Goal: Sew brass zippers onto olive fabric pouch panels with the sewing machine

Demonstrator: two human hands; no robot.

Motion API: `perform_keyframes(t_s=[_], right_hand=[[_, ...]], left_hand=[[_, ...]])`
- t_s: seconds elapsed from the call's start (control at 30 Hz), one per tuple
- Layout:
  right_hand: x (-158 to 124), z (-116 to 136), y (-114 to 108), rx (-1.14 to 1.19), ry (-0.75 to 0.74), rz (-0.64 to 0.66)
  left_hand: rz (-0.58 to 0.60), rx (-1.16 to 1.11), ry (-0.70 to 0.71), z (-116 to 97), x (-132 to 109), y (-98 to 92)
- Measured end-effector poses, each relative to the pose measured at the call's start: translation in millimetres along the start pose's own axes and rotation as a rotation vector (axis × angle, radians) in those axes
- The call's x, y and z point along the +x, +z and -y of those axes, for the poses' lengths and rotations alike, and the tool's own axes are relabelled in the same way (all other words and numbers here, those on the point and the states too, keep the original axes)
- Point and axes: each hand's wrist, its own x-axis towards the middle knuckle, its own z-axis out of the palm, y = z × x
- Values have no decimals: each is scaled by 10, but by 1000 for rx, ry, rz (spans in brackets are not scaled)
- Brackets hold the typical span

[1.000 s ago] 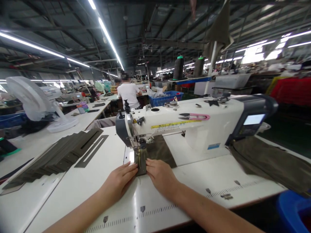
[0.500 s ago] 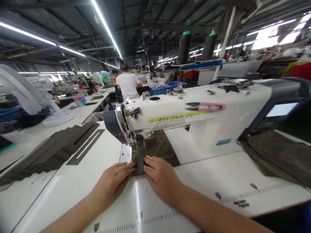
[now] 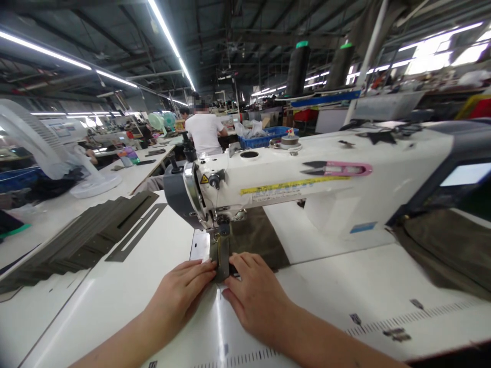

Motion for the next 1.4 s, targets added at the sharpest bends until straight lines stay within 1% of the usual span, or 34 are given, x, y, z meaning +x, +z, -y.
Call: perform_keyframes(t_s=[0.23, 0.47, 0.67, 0.87, 0.93, 1.03, 1.1, 1.2, 1.3, 1.4], right_hand=[[33, -20, -25, 37, 35, 54], [129, -95, -31, 54, 27, 50], [232, -188, 22, 56, 20, 49], [266, -235, 52, 68, 11, 32], [268, -225, 37, 57, -5, -30], [302, -207, 28, -2, -49, -199], [347, -207, 56, -48, -92, -256], [412, -237, 149, -71, -110, -202], [438, -283, 228, -79, -102, -130], [452, -316, 237, -79, -95, -84]], left_hand=[[8, 7, 13, 53, 31, 8], [-1, 19, 30, 154, 100, 49], [-7, 38, 37, 284, 138, 111], [-7, -23, -21, 393, 165, 180], [7, -33, -55, 397, 167, 178], [29, -28, -114, 367, 152, 155], [32, 28, -133, 341, 130, 146], [35, 119, -109, 332, 98, 163], [33, 115, -76, 360, 91, 205], [7, 110, -46, 395, 118, 242]])
